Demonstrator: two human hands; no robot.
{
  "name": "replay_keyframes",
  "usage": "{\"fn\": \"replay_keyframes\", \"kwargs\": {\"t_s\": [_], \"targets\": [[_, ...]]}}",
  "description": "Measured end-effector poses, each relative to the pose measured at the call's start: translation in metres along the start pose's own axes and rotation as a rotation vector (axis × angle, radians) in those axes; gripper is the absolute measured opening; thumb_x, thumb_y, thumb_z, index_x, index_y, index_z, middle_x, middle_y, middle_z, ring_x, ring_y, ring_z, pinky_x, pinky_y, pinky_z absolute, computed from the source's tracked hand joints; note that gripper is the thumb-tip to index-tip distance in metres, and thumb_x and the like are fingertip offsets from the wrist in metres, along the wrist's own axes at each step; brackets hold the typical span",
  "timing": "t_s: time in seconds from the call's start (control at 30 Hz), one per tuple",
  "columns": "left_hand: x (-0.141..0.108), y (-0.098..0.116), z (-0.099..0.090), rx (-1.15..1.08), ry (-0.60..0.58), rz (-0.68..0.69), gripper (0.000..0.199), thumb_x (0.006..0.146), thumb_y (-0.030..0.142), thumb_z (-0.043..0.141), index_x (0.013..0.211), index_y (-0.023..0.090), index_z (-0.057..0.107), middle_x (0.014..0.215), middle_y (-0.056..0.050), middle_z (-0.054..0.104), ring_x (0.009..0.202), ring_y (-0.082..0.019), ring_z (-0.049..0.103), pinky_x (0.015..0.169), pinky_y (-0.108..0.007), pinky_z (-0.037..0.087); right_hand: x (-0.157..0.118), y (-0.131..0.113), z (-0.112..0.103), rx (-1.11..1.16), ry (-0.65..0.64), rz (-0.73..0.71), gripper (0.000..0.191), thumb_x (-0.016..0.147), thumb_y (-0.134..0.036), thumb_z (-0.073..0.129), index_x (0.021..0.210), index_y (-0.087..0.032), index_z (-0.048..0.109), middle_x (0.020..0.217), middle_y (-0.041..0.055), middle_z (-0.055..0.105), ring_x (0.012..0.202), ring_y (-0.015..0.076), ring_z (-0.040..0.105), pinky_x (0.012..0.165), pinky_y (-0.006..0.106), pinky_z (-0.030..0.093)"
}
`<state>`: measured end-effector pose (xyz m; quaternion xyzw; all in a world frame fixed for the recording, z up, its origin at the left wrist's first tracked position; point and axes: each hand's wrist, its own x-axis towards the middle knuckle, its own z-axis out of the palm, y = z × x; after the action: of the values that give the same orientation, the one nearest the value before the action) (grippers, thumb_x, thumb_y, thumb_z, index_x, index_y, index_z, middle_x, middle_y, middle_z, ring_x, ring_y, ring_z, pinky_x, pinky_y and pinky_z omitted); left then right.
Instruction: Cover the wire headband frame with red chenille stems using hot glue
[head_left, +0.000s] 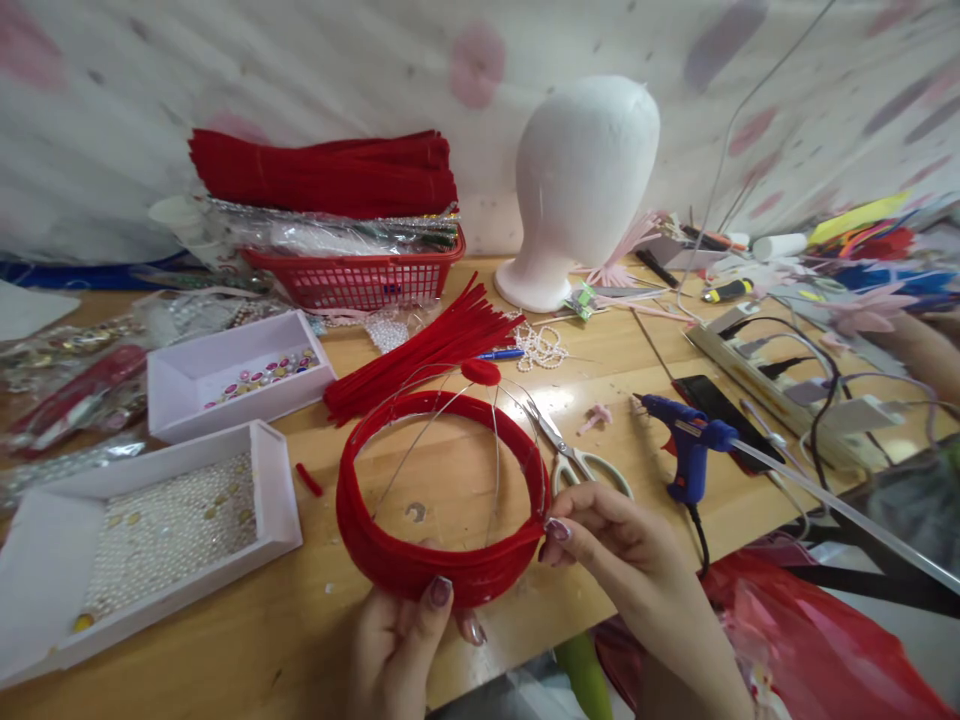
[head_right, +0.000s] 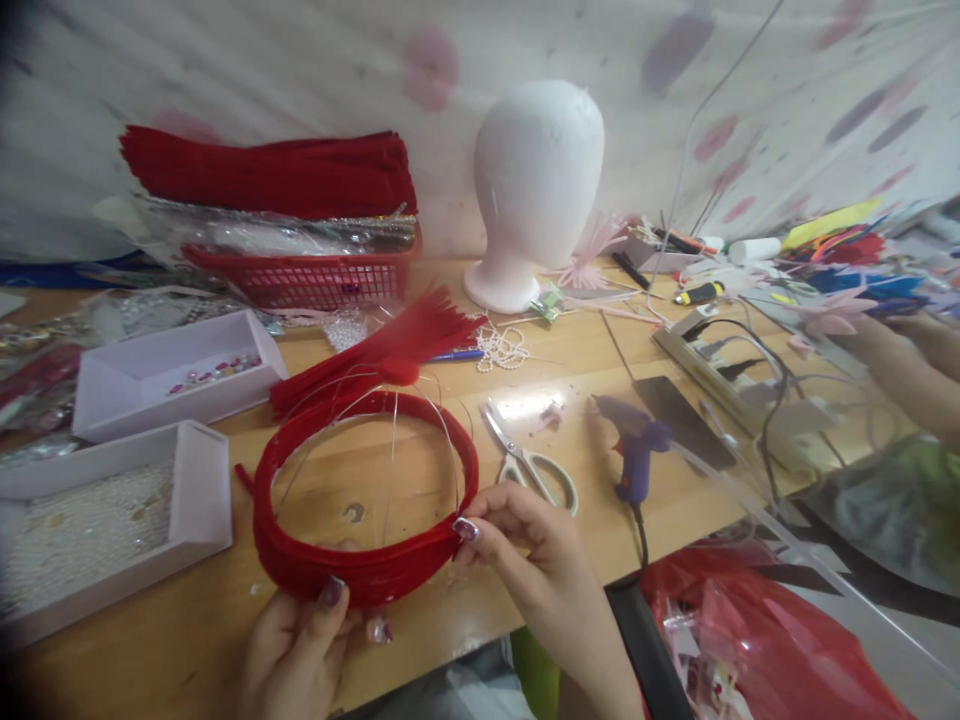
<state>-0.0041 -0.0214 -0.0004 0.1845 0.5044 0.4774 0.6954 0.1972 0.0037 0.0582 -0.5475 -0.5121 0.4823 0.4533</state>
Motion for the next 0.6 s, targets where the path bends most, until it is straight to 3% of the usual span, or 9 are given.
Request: {"fn": "replay_keyframes", "kwargs": {"t_s": [0.07, 0.17, 0.37, 0.6], "targets": [[-0.001, 0.002, 0.002, -0.019, 0.041, 0.022, 0.046, 0.059, 0.058, 0.092, 0.066, 0.017, 0.071, 0.053, -0.003, 0.067, 0.055, -0.02, 0.065, 0.07, -0.035, 0.059, 0.002, 0.001, 0.001, 0.003, 0.006, -0.014, 0.018, 0.091, -0.039, 0.073, 0.084, -0.022, 0.072, 0.066, -0.0003, 0.074, 0.06, 0.0078, 0.07, 0.059, 0.011, 0.053], [-0.002, 0.005, 0.004, -0.06, 0.011, 0.041, 0.046, 0.065, 0.058, 0.089, 0.062, 0.016, 0.069, 0.051, -0.002, 0.064, 0.049, -0.016, 0.059, 0.065, -0.032, 0.057, 0.005, 0.004, 0.002, -0.067, 0.072, -0.072, 0.017, 0.087, -0.036, 0.078, 0.081, -0.022, 0.072, 0.066, -0.0011, 0.073, 0.06, 0.0078, 0.068, 0.057, 0.011, 0.051], [0.002, 0.001, -0.005, -0.107, 0.007, -0.007, 0.044, 0.062, 0.053, 0.092, 0.065, 0.017, 0.068, 0.051, -0.002, 0.064, 0.047, -0.015, 0.057, 0.052, -0.026, 0.049, 0.011, 0.012, 0.004, -0.251, 0.172, -0.355, 0.011, 0.085, -0.029, 0.081, 0.081, -0.025, 0.072, 0.07, -0.0038, 0.072, 0.063, 0.008, 0.066, 0.061, 0.013, 0.051], [-0.011, 0.019, 0.02, -0.099, 0.158, -0.01, 0.054, 0.052, 0.062, 0.094, 0.058, 0.018, 0.064, 0.046, 0.0, 0.061, 0.045, -0.012, 0.054, 0.05, -0.023, 0.046, 0.013, 0.014, 0.004, -0.33, 0.164, -0.466, 0.013, 0.088, -0.031, 0.078, 0.082, -0.024, 0.069, 0.07, -0.0035, 0.071, 0.062, 0.0092, 0.067, 0.061, 0.015, 0.052]]}}
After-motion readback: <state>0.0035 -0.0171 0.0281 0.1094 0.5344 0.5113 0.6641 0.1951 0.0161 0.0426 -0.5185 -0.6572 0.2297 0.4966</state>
